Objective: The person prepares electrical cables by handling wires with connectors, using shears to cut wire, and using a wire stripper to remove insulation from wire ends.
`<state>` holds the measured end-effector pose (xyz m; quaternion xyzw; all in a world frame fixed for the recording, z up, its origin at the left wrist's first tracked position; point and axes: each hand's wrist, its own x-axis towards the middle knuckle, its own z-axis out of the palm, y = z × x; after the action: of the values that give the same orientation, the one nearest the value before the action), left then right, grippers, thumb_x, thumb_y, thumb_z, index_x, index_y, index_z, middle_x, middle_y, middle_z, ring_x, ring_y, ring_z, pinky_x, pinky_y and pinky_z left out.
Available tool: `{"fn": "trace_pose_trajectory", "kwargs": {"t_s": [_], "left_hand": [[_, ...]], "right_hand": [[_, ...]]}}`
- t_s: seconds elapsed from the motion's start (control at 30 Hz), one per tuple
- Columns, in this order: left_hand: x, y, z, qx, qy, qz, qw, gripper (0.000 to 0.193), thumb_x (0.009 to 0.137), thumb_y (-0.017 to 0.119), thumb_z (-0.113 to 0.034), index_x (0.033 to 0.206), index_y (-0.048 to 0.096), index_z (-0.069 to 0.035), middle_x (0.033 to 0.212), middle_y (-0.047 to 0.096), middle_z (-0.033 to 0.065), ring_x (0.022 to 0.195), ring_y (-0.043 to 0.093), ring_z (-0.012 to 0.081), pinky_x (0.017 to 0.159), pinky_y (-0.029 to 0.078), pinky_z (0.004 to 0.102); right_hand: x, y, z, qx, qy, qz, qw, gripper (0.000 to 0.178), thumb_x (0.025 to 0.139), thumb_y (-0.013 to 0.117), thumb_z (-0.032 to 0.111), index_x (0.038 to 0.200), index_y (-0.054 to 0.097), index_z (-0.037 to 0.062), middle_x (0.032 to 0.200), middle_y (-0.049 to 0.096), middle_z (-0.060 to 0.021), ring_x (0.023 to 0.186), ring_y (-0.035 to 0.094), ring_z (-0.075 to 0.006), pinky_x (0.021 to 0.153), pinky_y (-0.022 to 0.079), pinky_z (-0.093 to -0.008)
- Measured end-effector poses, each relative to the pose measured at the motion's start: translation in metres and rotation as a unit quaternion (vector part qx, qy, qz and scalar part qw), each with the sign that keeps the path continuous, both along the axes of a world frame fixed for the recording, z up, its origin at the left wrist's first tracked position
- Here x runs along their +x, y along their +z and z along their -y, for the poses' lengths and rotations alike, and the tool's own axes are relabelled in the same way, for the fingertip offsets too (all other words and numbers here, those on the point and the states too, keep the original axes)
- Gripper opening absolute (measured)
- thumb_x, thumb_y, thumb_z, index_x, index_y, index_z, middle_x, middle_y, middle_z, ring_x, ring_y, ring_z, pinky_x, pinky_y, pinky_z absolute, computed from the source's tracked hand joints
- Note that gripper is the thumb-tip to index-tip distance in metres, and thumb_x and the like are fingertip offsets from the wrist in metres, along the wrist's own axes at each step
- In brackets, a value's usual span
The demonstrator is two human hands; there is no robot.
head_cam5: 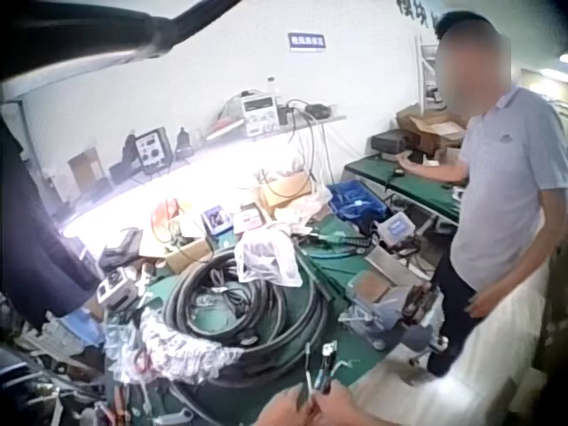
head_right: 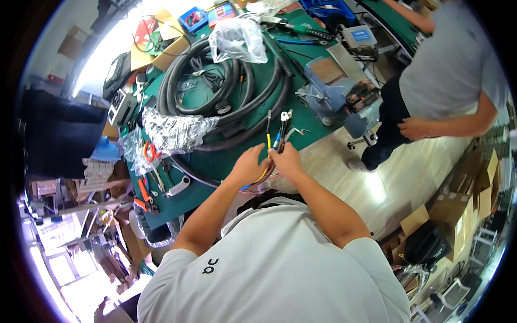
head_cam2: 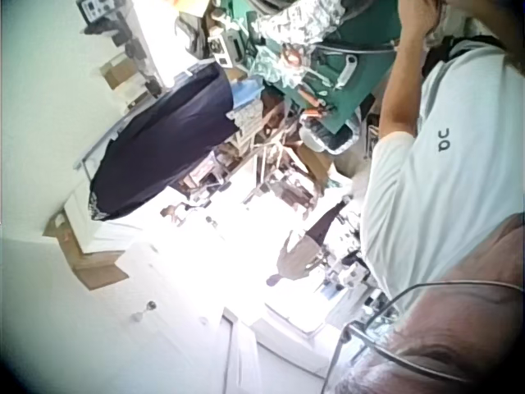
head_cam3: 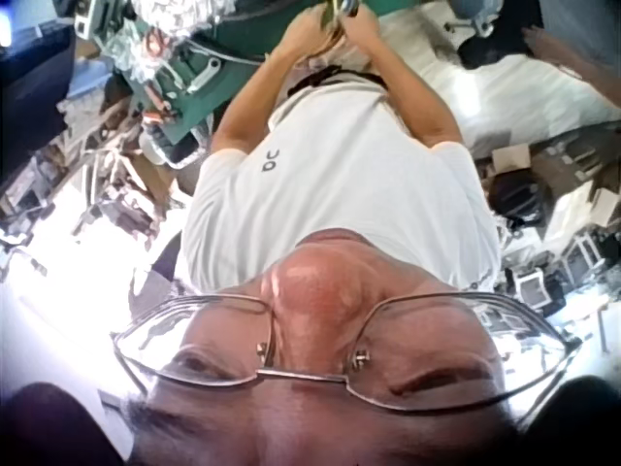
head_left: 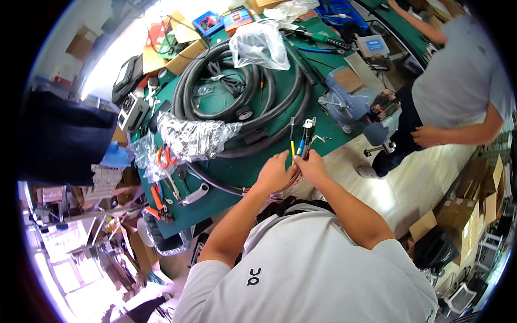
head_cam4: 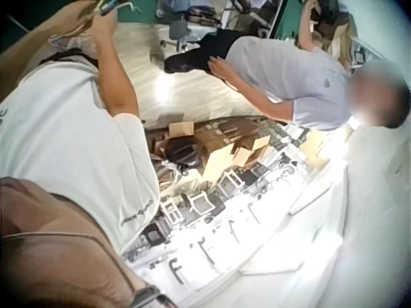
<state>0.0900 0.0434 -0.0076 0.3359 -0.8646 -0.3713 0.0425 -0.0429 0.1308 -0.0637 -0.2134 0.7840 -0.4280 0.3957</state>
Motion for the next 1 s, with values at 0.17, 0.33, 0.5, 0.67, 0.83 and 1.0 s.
{"fn": "trace_pose_trajectory", "kwargs": {"t_s": [0.17,0.33,0.5,0.67,0.83,1.0], "left_hand": [[0.049,0.035,0.038,-0.235,0.189,-0.095,0.949,0.044,0.079,0.068,-0.014,0.118,0.056,0.003,0.124,0.055,0.0232,0.119,0.048,0.0391,0.103,0.037,0.0443],[0.115,0.025,0.099,-0.266,0.560,-0.045,0.783,0.090,0.076,0.079,-0.029,0.138,0.023,0.004,0.133,0.039,0.0253,0.124,0.039,0.0392,0.105,0.029,0.0526],[0.136,0.009,0.152,0.349,0.564,-0.479,0.576,0.042,0.086,0.071,-0.020,0.118,0.052,0.000,0.110,0.062,0.0114,0.089,0.066,0.0240,0.064,0.055,0.0398],[0.118,0.016,0.149,0.286,0.584,-0.492,0.579,0.033,0.085,0.065,-0.010,0.115,0.057,0.001,0.103,0.066,0.0100,0.083,0.068,0.0248,0.062,0.056,0.0369],[0.113,0.031,0.152,0.267,0.543,-0.508,0.613,0.034,0.083,0.066,-0.009,0.115,0.058,0.004,0.101,0.065,0.0092,0.081,0.066,0.0198,0.059,0.051,0.0308],[0.136,0.024,0.175,0.326,0.523,-0.408,0.674,0.035,0.086,0.066,-0.020,0.116,0.058,-0.002,0.102,0.064,0.0055,0.084,0.062,0.0167,0.065,0.049,0.0304]], "right_hand": [[-0.021,-0.023,-0.011,0.067,0.098,-0.069,0.990,0.037,0.083,0.065,0.033,0.094,0.062,-0.0025,0.084,0.068,-0.0202,0.081,0.067,-0.0369,0.071,0.051,-0.0449],[-0.020,0.002,-0.009,0.092,0.109,0.039,0.989,0.031,0.090,0.059,0.028,0.092,0.056,-0.0030,0.070,0.064,-0.0116,0.050,0.061,-0.0194,0.043,0.049,-0.0322],[-0.021,-0.012,-0.007,0.069,0.143,0.051,0.986,0.030,0.091,0.058,0.027,0.093,0.054,-0.0021,0.071,0.064,-0.0114,0.049,0.061,-0.0192,0.042,0.048,-0.0304],[-0.018,-0.006,-0.002,0.064,0.136,0.048,0.987,0.029,0.093,0.056,0.027,0.096,0.054,-0.0010,0.074,0.065,-0.0116,0.051,0.062,-0.0194,0.043,0.049,-0.0298],[-0.021,-0.004,-0.010,0.111,0.126,0.019,0.986,0.030,0.095,0.053,0.030,0.097,0.055,-0.0003,0.075,0.065,-0.0115,0.053,0.063,-0.0190,0.044,0.049,-0.0292],[-0.012,0.008,-0.001,0.137,0.108,0.014,0.985,0.030,0.096,0.052,0.030,0.094,0.056,0.0011,0.073,0.064,-0.0093,0.051,0.061,-0.0171,0.044,0.048,-0.0274]]}}
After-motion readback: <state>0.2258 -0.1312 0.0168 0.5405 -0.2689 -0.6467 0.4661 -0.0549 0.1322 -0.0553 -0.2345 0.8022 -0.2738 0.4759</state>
